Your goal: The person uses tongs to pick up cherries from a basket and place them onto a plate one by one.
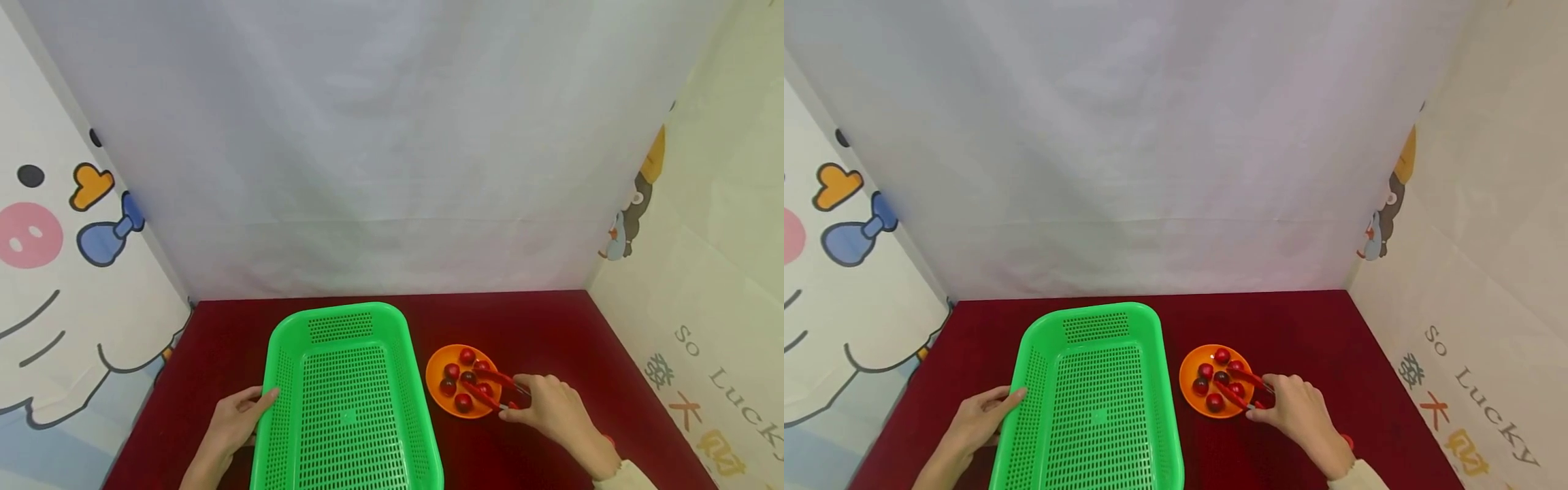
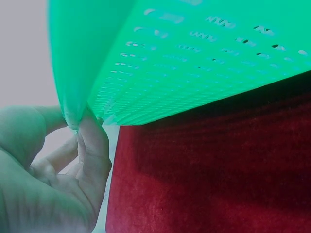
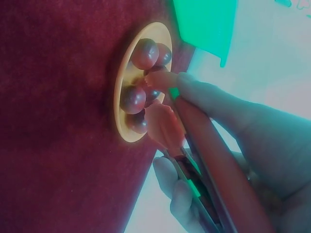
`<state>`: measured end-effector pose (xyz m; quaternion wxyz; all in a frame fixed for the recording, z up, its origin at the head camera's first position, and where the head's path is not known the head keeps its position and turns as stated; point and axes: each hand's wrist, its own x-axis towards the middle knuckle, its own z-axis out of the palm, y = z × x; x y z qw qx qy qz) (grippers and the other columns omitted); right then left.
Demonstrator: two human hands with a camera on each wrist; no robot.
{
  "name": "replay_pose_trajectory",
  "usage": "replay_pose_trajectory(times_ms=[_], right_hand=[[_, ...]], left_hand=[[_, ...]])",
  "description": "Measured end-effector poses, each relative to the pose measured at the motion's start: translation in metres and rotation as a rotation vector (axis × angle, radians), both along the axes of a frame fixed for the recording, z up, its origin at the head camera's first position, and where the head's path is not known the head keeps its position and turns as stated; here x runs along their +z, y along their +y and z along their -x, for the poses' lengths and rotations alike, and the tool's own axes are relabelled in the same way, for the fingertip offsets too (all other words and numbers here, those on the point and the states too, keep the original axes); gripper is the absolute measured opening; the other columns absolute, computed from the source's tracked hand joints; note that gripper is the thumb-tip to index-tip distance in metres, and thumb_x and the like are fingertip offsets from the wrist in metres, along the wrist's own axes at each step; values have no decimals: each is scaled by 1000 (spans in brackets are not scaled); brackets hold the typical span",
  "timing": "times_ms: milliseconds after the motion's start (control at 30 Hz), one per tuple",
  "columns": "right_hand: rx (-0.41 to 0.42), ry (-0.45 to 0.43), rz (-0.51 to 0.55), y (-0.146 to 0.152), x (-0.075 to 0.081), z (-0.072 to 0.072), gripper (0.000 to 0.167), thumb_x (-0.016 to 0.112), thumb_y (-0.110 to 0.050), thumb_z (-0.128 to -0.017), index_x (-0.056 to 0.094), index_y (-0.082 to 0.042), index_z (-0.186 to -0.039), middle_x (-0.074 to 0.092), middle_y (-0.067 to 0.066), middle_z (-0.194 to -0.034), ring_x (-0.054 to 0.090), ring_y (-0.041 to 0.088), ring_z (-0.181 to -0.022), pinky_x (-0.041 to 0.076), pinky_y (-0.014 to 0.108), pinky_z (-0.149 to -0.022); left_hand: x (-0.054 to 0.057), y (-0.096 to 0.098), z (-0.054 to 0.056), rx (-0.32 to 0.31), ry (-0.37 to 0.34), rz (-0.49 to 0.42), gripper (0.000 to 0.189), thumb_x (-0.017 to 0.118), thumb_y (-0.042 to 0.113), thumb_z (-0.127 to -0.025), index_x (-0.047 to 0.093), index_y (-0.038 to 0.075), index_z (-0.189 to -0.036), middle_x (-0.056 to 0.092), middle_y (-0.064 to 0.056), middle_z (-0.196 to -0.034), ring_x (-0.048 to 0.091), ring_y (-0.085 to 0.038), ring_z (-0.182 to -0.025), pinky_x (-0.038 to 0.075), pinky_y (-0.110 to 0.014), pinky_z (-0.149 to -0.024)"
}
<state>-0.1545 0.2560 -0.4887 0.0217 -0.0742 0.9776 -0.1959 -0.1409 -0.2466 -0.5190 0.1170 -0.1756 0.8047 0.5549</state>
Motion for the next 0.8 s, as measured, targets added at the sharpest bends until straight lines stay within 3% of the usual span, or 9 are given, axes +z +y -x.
replay_pose_trajectory(times_ms=[133, 333, 800], right_hand=[[-5, 18, 5, 2, 3, -2, 63, 96, -39, -70, 74, 1, -114, 77, 12, -97, 58, 13, -64, 52, 32, -57], [-12, 67, 34, 9, 3, -3, 64, 94, -41, -72, 74, 1, -117, 76, 12, -96, 49, 13, -59, 45, 31, -52], [-123, 194, 72, 29, -13, -7, 63, 92, -42, -76, 72, -3, -120, 77, 12, -98, 48, 12, -60, 42, 28, -50]], left_hand=[[0, 0, 0, 3, -1, -1, 73, 66, 45, -101, 47, -6, -148, 70, -13, -107, 64, -18, -72, 58, -37, -66], [1, -1, 1, -1, -14, 17, 76, 66, 48, -100, 46, -6, -149, 70, -14, -111, 63, -18, -73, 57, -36, -66], [2, 0, -1, 1, -4, -4, 80, 67, 51, -98, 46, -7, -149, 70, -14, -108, 66, -18, -80, 59, -38, -69]])
